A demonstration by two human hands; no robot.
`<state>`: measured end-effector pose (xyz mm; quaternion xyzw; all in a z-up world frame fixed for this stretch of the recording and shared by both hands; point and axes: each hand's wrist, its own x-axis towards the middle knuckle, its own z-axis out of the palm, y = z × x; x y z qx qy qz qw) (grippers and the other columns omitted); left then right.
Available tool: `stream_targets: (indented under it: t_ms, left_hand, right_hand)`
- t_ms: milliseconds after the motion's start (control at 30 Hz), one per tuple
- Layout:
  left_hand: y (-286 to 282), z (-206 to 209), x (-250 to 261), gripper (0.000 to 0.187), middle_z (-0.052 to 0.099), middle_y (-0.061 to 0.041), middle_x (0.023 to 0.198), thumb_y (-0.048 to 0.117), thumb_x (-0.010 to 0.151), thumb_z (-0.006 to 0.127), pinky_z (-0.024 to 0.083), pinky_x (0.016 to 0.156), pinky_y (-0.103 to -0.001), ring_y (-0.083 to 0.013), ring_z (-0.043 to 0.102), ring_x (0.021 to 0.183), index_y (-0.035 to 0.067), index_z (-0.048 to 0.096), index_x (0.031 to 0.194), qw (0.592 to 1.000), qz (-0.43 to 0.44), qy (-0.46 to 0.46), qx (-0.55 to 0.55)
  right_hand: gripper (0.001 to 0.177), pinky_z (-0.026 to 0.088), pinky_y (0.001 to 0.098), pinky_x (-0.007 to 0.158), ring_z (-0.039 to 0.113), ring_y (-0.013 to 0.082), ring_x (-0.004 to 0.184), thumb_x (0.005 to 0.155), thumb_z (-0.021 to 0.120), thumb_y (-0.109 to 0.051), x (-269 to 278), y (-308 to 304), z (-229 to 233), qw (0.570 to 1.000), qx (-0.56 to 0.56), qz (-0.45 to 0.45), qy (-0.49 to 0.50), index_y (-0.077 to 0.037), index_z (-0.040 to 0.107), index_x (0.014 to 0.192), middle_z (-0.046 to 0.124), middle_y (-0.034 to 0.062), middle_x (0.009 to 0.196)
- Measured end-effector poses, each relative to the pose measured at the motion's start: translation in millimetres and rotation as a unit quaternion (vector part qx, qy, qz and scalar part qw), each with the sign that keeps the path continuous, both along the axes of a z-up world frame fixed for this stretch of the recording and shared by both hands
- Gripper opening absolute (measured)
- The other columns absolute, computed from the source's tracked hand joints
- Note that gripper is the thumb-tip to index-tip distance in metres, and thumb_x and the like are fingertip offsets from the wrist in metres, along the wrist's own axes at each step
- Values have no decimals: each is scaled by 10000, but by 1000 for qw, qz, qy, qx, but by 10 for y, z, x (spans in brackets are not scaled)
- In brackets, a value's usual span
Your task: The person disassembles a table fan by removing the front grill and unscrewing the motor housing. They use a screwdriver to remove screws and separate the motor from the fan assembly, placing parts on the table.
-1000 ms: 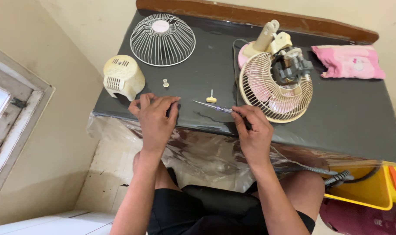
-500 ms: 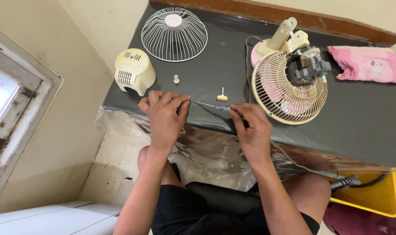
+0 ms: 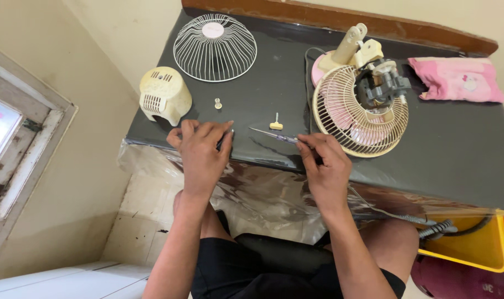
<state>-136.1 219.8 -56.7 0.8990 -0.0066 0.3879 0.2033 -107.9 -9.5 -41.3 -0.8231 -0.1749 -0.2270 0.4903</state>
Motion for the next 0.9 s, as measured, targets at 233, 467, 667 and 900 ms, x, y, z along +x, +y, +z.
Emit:
stream_targets:
  t_ms: [233, 467, 667, 900]
  left_hand:
    - [-177, 118, -70, 294, 688, 4, 1089, 211, 873, 795, 277, 999, -484, -245, 521, 1088, 176, 761, 1163, 999, -50, 0, -15]
    - [-505, 159, -23, 157, 740, 74, 991, 207, 894, 808, 282, 1013, -462, -212, 543, 1056, 188, 779, 1047, 993, -115, -35, -13]
    - [-713, 198, 39, 156, 749, 79, 959, 168, 888, 791, 271, 1022, -445, -219, 542, 1041, 178, 794, 1043, 988, -149, -30, -32]
    - [-1001, 261, 116, 157, 737, 55, 944, 199, 894, 800, 272, 1018, -447, -207, 547, 1021, 163, 781, 1046, 985, -163, -37, -41]
  right_hand:
    - [165, 496, 237, 759, 626, 109, 873, 957, 746, 15, -40, -183, -12, 998, 46, 28, -32, -4, 732, 1120, 690, 62, 1014]
    - [162, 429, 193, 657, 549, 52, 769, 945, 747, 4, -62, -432, -89, 993, 108, 29, 41, 2, 753, 1107, 680, 34, 1014]
    - [211, 439, 178, 615, 570, 43, 743, 925, 743, -1, -141, -716, -92, 972, 187, 73, 122, -9, 746, 1136, 682, 36, 1116]
    - [202, 564, 206, 765, 703, 87, 926, 960, 704, 12, -174, -903, -45, 977, 180, 89, 75, -11, 733, 1159, 708, 59, 1124]
